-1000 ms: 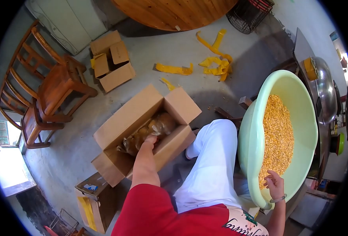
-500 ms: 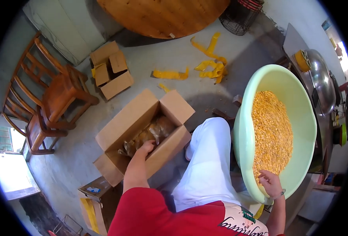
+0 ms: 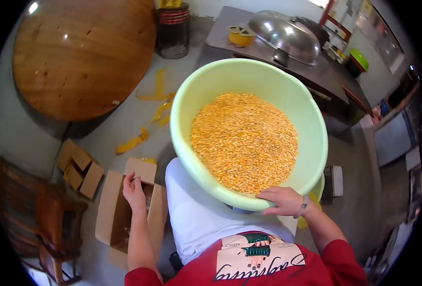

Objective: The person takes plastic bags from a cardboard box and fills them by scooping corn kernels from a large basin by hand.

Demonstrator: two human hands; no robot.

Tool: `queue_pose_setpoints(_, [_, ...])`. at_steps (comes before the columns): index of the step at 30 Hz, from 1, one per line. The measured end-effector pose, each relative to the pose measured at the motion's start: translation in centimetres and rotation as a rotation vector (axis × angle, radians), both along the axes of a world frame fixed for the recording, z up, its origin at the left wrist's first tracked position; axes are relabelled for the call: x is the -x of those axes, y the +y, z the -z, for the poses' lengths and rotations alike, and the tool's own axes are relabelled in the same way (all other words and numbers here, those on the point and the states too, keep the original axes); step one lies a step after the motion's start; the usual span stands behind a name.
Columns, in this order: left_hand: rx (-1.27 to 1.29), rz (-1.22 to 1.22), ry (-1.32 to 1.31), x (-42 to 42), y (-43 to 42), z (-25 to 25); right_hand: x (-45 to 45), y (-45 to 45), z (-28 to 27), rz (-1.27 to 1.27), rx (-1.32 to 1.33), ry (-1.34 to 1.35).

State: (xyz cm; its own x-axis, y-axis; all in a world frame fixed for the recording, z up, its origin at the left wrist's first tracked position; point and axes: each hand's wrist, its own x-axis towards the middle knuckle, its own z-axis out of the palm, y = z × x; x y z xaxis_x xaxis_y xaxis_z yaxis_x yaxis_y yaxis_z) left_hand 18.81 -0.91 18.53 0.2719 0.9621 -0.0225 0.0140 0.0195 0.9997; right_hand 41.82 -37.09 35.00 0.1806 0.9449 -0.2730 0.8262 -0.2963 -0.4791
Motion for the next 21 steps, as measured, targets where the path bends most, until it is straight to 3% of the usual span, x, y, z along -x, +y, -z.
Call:
queue_pose_setpoints(4, [-0.344,0.194,-0.139,-5.7,-3.1,-8.6,0.7,-0.5,0.3,0.014,-0.040,-0.099])
queue_pose_setpoints(7, [-0.651,0.436,0.128,-10.2,-5.5,-14.7,0.7,-0.9,0.6,0.016,-0.074,-0.118])
queue_pose_setpoints(10, [-0.678,0.666,0.420,-15.2,-7.2,-16.9,0.6,-1.1,1.2,0.009,-0.077,-0.109])
queue_pose_setpoints(13, [-0.902,0.858,0.589,-20.7,-5.9,-13.8,0.8,-1.1,1.0,0.025,-0.032,-0.130])
queue_pose_setpoints(16, [-0.796,1.079,0.990,-26.0,-5.4,-10.6,0.5,-1.2,1.4,0.002,-0.086,-0.085])
queue_pose_setpoints(21, [-0.605,1.127,1.257,-32.4,-7.0,-5.6,0.0,-1.8,5.1,0.089,-0.509,0.062])
